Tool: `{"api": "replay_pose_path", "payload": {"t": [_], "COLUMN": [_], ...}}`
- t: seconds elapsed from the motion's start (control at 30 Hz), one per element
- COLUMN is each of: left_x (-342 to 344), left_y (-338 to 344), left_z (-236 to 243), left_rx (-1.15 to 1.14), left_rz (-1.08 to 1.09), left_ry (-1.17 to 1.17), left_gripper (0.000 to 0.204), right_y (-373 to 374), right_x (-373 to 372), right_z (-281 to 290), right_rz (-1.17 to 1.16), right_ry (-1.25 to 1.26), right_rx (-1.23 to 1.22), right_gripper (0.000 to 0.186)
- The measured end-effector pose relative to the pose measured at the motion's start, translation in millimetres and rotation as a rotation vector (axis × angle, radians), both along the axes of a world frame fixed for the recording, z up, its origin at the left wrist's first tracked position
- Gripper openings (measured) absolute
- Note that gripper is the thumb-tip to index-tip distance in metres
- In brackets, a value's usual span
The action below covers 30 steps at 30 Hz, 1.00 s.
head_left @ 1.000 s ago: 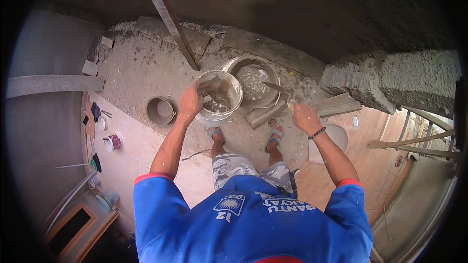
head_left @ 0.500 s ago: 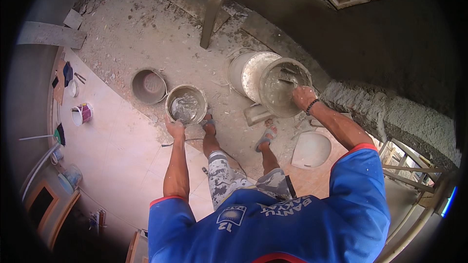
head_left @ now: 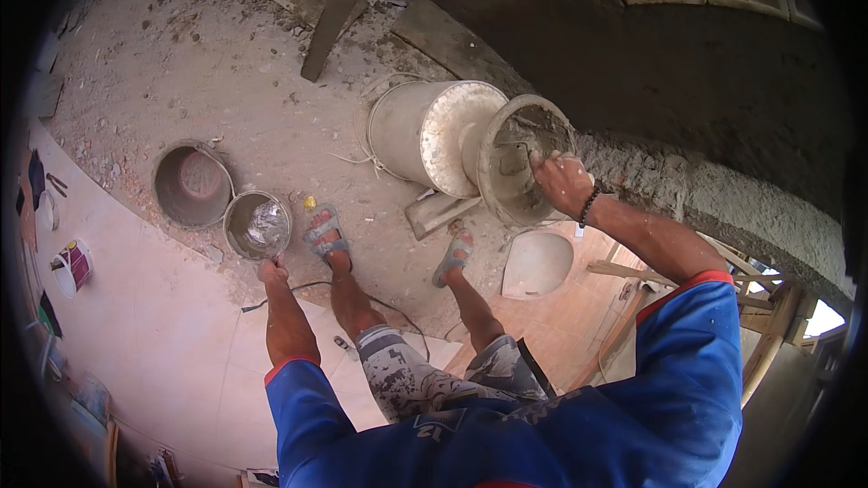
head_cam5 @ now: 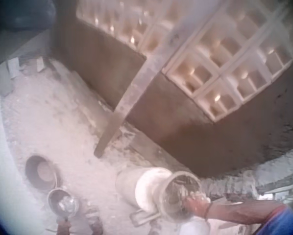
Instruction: The person scoops wet cement from a bucket using a trowel and applies it to a vertical wall surface. They repeatedly smooth and spread the cement to cover the wall area, working methodically from the bottom upwards.
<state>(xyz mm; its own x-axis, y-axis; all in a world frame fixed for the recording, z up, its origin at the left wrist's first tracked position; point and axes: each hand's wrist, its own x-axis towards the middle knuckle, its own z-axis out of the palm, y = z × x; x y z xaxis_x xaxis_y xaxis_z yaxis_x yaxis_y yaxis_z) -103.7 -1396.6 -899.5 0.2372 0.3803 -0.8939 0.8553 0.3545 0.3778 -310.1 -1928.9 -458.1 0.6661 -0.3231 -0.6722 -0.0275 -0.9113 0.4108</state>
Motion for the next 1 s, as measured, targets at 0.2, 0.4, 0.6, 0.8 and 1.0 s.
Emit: {"api": "replay_pose_path", "payload": {"t": [0.2, 0.4, 0.6, 0.8, 1.0], "left_x": [-18.6, -48.1, -120.6, -183.9, -184.4], "left_y": [-17.6, -204.0, -367.4, -394.2, -387.6], "left_z": [16.6, 226.2, 354.7, 243.9, 247.2], "left_rx": [0.242, -0.462, -0.891, -0.644, -0.633], "left_rz": [-0.331, -0.92, -1.109, -1.118, -1.232], "left_ry": [-0.02, -0.151, 0.055, -0.261, -0.46], "left_gripper": [0.04, 0.073, 0.089, 0.084, 0.07], "right_y": [4.9, -20.0, -40.5, -62.2, -80.7], "right_x": [-59.7, -37.4, -7.6, -21.2, -81.1], "right_z": [35.9, 90.8, 10.8, -44.9, -86.2], "right_rz": [-0.11, -0.379, -0.659, -0.578, -0.934], "right_ry": [0.021, -0.156, 0.003, 0.2, 0.14], "right_rx": [0.32, 0.121, 0.149, 0.342, 0.825], "right_gripper": [0.021, 0.018, 0.026, 0.03, 0.027]}}
